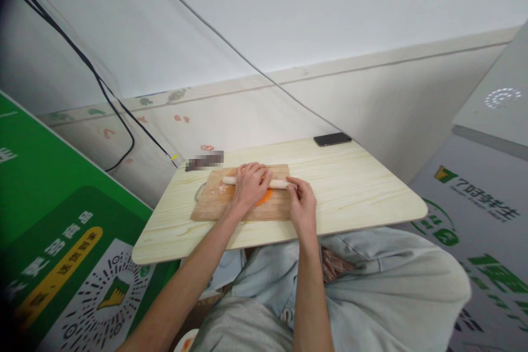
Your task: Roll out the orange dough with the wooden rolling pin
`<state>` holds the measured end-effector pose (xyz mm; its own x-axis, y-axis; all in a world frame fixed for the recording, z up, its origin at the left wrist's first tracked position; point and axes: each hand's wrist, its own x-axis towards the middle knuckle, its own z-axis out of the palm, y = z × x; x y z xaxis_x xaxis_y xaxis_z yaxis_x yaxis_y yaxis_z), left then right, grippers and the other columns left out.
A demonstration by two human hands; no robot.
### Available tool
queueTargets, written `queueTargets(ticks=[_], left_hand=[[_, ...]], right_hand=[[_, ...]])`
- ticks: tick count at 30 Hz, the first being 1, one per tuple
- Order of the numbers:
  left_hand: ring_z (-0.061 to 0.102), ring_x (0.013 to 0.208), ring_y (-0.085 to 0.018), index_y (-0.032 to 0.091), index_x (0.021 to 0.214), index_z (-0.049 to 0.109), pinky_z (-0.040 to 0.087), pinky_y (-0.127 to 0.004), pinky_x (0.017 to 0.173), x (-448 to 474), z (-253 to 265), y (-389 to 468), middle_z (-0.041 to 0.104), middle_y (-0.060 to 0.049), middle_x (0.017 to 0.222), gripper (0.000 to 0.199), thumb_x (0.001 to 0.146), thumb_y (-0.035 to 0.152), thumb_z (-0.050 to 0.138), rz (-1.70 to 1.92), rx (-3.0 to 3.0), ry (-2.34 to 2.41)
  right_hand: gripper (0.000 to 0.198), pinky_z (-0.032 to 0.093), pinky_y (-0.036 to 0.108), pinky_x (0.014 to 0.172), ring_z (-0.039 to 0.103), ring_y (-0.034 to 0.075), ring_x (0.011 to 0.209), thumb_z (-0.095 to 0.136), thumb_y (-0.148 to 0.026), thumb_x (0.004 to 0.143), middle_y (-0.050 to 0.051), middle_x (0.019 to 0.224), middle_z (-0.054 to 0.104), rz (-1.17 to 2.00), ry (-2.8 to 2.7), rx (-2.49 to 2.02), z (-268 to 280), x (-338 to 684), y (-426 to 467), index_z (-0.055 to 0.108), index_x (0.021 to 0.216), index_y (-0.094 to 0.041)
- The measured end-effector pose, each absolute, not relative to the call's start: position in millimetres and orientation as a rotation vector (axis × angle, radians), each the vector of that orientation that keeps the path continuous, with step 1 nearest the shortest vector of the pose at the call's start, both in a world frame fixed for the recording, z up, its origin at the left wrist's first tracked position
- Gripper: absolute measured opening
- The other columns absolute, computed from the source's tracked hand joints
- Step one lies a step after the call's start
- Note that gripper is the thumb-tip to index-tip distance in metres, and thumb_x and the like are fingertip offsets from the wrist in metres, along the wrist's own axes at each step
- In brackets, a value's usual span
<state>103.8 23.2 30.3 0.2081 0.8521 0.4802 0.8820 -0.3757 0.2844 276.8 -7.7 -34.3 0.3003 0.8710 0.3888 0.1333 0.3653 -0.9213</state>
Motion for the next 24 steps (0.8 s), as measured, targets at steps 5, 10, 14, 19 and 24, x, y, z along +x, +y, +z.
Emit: queueTargets(ticks=[5,10,14,19,24], left_hand=[[0.066,0.122,-0.025,0.023,0.102,0.076,0.035,-0.05,0.117,104.5,31.1,21.7,0.081,-0.006,0.12,0.026,0.111,0.031,0.053,-0.907,-2.37,-1.733],[0.066,0.121,-0.026,0.023,0.109,0.076,0.038,-0.049,0.115,105.2,32.6,20.7,0.081,-0.007,0.122,0.028,0.112,0.033,0.051,-0.84,-2.359,-1.744],[0.064,0.126,-0.027,0.022,0.111,0.077,0.038,-0.05,0.116,106.0,32.7,20.2,0.08,-0.008,0.126,0.033,0.114,0.031,0.044,-0.712,-2.385,-1.741],[0.057,0.141,-0.03,0.023,0.115,0.077,0.036,-0.052,0.12,107.2,33.6,20.5,0.077,-0.008,0.137,0.039,0.116,0.031,0.039,-0.575,-2.383,-1.762],[0.059,0.139,-0.028,0.025,0.123,0.076,0.041,-0.049,0.119,106.4,37.9,20.8,0.074,-0.008,0.143,0.041,0.116,0.033,0.036,-0.499,-2.429,-1.778]], right_hand=[[0.031,0.056,0.052,0.105,0.071,0.03,0.113,0.067,-0.048,0.095,0.012,0.118,0.077,0.62,-1.158,-1.108,-31.3,277.9,-10.5,0.081,0.112,-0.025],[0.033,0.057,0.052,0.107,0.071,0.03,0.115,0.07,-0.05,0.094,0.012,0.12,0.078,0.676,-1.121,-1.096,-30.5,278.0,-11.0,0.08,0.112,-0.024],[0.035,0.057,0.053,0.11,0.07,0.03,0.121,0.071,-0.052,0.094,0.012,0.125,0.078,0.684,-1.117,-1.079,-29.7,277.0,-11.1,0.08,0.112,-0.024],[0.034,0.056,0.052,0.111,0.069,0.03,0.123,0.07,-0.048,0.093,0.012,0.129,0.077,0.699,-1.106,-1.083,-27.8,276.6,-12.4,0.08,0.115,-0.024],[0.033,0.055,0.051,0.112,0.069,0.029,0.123,0.069,-0.045,0.093,0.011,0.131,0.077,0.712,-1.086,-1.09,-26.6,276.8,-13.1,0.08,0.116,-0.024]])
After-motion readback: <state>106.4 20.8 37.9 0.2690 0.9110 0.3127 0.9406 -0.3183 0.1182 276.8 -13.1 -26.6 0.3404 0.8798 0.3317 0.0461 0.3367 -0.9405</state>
